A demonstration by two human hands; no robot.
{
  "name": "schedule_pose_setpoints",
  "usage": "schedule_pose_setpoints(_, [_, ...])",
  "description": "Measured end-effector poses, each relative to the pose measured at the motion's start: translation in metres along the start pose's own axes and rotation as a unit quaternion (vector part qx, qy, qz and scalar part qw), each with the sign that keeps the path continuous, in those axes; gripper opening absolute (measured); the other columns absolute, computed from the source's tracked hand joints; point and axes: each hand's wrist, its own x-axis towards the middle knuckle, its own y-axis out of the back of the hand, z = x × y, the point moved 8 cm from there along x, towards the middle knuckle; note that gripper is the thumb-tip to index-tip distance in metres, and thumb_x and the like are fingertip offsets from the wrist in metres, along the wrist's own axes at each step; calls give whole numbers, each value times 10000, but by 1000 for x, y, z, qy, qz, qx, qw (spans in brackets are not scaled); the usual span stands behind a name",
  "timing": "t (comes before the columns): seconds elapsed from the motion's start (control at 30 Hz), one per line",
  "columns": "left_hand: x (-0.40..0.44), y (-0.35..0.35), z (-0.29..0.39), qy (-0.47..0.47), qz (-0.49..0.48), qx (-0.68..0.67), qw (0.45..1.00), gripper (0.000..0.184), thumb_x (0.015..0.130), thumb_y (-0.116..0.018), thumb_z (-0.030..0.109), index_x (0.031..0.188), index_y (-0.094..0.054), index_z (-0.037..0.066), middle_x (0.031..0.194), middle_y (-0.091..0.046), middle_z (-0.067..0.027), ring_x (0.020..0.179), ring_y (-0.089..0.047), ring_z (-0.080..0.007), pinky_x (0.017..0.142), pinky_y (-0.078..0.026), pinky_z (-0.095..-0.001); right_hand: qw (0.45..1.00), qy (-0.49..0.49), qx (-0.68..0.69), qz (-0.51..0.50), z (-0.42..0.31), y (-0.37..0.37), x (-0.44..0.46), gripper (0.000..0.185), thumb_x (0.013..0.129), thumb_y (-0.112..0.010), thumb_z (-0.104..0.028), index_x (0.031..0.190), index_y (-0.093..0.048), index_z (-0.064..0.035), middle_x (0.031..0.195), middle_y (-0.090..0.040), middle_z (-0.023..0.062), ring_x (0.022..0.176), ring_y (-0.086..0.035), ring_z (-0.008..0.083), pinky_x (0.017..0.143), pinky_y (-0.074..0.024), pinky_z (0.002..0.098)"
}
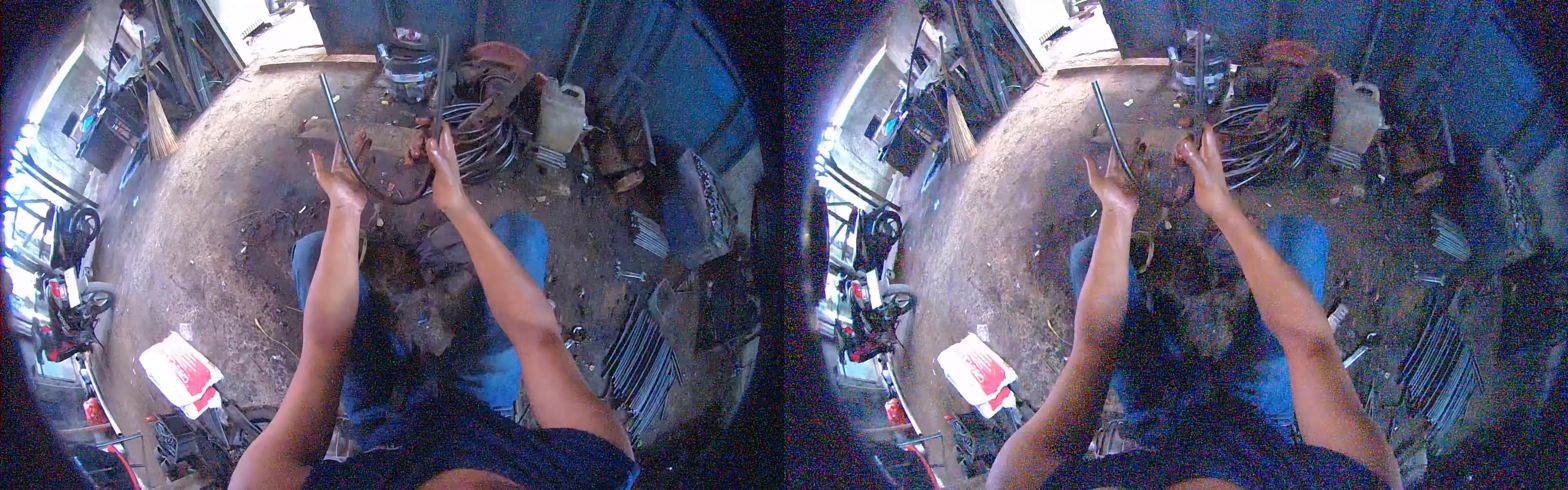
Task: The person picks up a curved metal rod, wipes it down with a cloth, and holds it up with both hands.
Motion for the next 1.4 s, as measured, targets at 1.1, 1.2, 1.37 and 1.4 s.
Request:
schedule_pose_setpoints(1.1, [-37, -23, 74, -62, 105, 207, 971, 258, 969, -539, 268, 1054, -590, 29, 1029, -672, -90, 963, -654, -196, 707, -491, -256, 926, -302, -114, -194, 52, 17, -89, 320, 915, -608, -301, 1063, -632, -18, 985, -644, 31, 965, -560, 102, 858, -436, 277])
schedule_pose_setpoints(1.2, [-22, 21, 78, -45, 164, 65, 983, 267, 972, -527, 270, 1088, -574, 33, 1058, -658, -95, 992, -643, -215, 723, -492, -263, 930, -296, -65, -209, 50, 3, -95, 278, 919, -606, -297, 1003, -641, -35, 913, -646, 20, 875, -575, 103, 822, -440, 271])
schedule_pose_setpoints(1.37, [-2, 56, 60, -4, 127, 41, 991, 346, 975, -505, 290, 1151, -501, -8, 1178, -588, -154, 1088, -592, -280, 968, -481, -391, 895, -181, -344, -219, 13, 1, -85, 257, 917, -618, -301, 944, -647, -47, 824, -622, 4, 759, -557, 103, 705, -440, 254])
schedule_pose_setpoints(1.4, [-4, 57, 48, 41, 128, 54, 989, 404, 971, -509, 310, 1224, -437, 3, 1233, -548, -170, 1116, -572, -301, 981, -468, -416, 918, -185, -314, -156, 9, 9, -81, 255, 912, -630, -303, 941, -650, -51, 795, -608, -5, 741, -541, 96, 671, -429, 249])
